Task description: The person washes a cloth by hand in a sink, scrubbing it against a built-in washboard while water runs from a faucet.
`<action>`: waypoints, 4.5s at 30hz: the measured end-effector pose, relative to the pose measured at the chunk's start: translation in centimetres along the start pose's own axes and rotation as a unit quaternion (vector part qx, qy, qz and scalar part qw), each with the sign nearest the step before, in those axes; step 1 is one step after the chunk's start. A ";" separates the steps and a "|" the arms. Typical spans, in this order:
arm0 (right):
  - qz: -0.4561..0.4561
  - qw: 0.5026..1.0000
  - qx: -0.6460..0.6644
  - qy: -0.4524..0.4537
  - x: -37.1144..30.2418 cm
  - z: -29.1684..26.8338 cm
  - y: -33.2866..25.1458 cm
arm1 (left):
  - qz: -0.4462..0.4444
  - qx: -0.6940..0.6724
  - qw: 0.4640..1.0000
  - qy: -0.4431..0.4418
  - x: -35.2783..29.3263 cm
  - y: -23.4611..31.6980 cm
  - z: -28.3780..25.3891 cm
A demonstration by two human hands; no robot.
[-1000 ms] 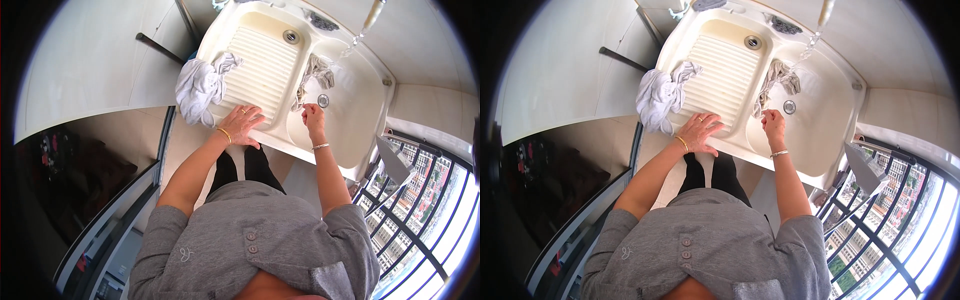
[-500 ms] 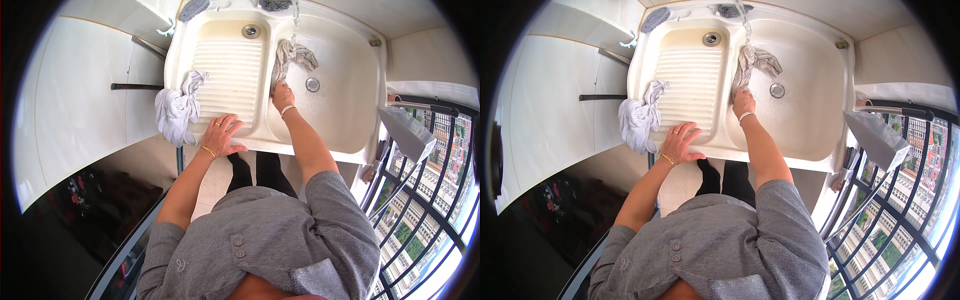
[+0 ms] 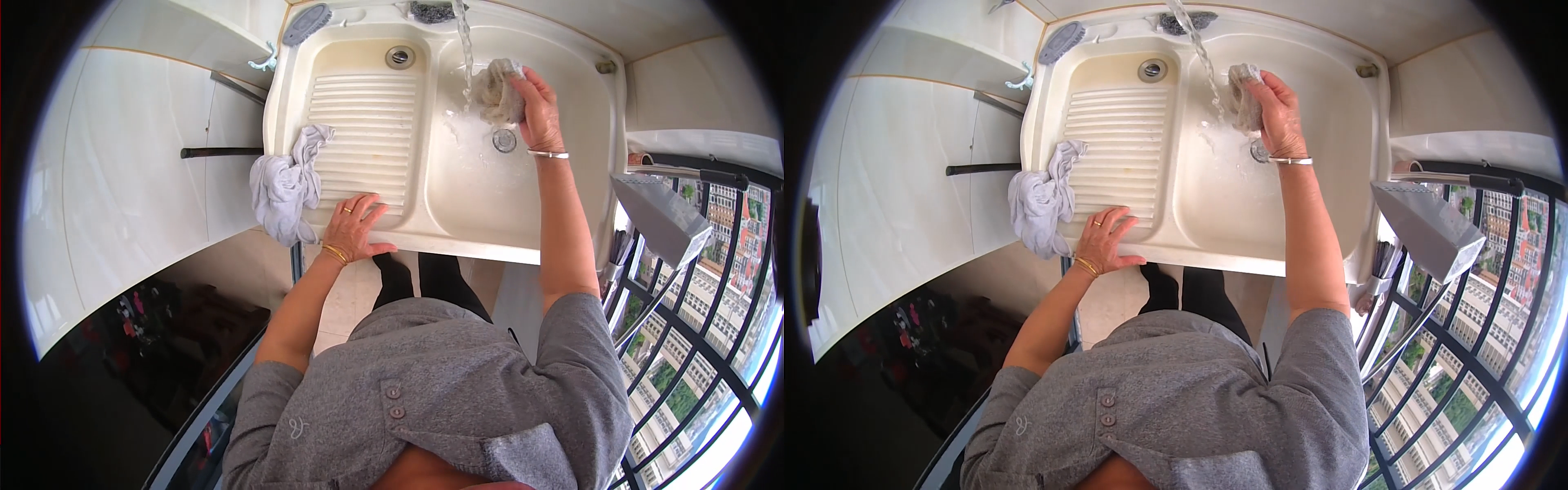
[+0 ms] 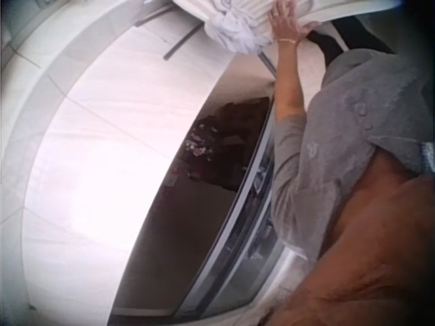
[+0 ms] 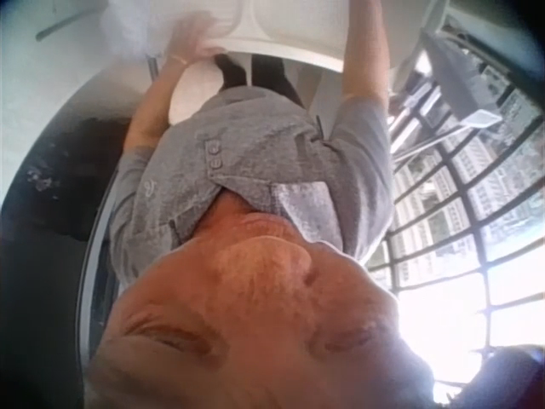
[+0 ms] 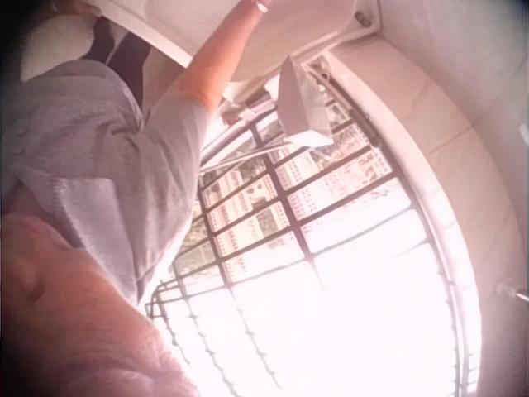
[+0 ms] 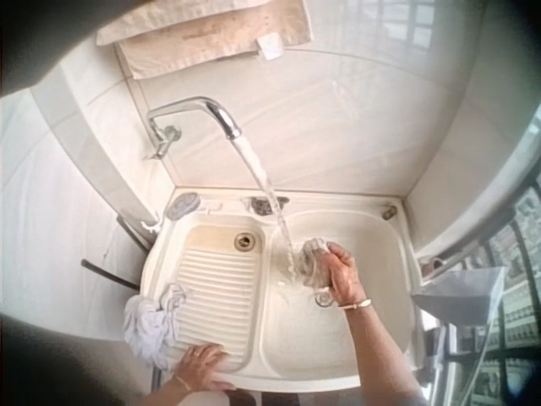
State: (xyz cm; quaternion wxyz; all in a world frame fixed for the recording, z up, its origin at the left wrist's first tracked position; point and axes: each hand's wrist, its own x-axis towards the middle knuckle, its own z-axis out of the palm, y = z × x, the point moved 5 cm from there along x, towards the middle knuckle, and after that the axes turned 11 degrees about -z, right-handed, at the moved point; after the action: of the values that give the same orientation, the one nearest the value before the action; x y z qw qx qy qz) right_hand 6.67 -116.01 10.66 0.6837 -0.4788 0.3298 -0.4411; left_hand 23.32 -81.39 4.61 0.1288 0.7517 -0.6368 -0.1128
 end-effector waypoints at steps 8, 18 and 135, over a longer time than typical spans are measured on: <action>-0.162 0.981 0.008 -0.104 0.3 7.2 -10.1 | -0.032 -0.032 0.999 0.014 -2.8 -2.4 -1.2; 0.079 0.928 -0.302 -0.201 9.8 -1.8 22.9 | 0.010 -0.028 0.999 -0.026 -3.6 -2.8 0.0; 0.084 0.781 -0.605 -0.130 -2.6 -15.8 25.0 | -0.303 -0.292 0.906 -0.055 17.2 4.0 0.3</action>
State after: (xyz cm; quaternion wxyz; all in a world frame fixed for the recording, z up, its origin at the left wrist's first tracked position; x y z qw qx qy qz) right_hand -1.01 -115.57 -18.00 0.3247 -0.8172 0.4755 -0.0252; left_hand 22.27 -99.01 5.60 0.2673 0.8296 -0.3233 -0.3685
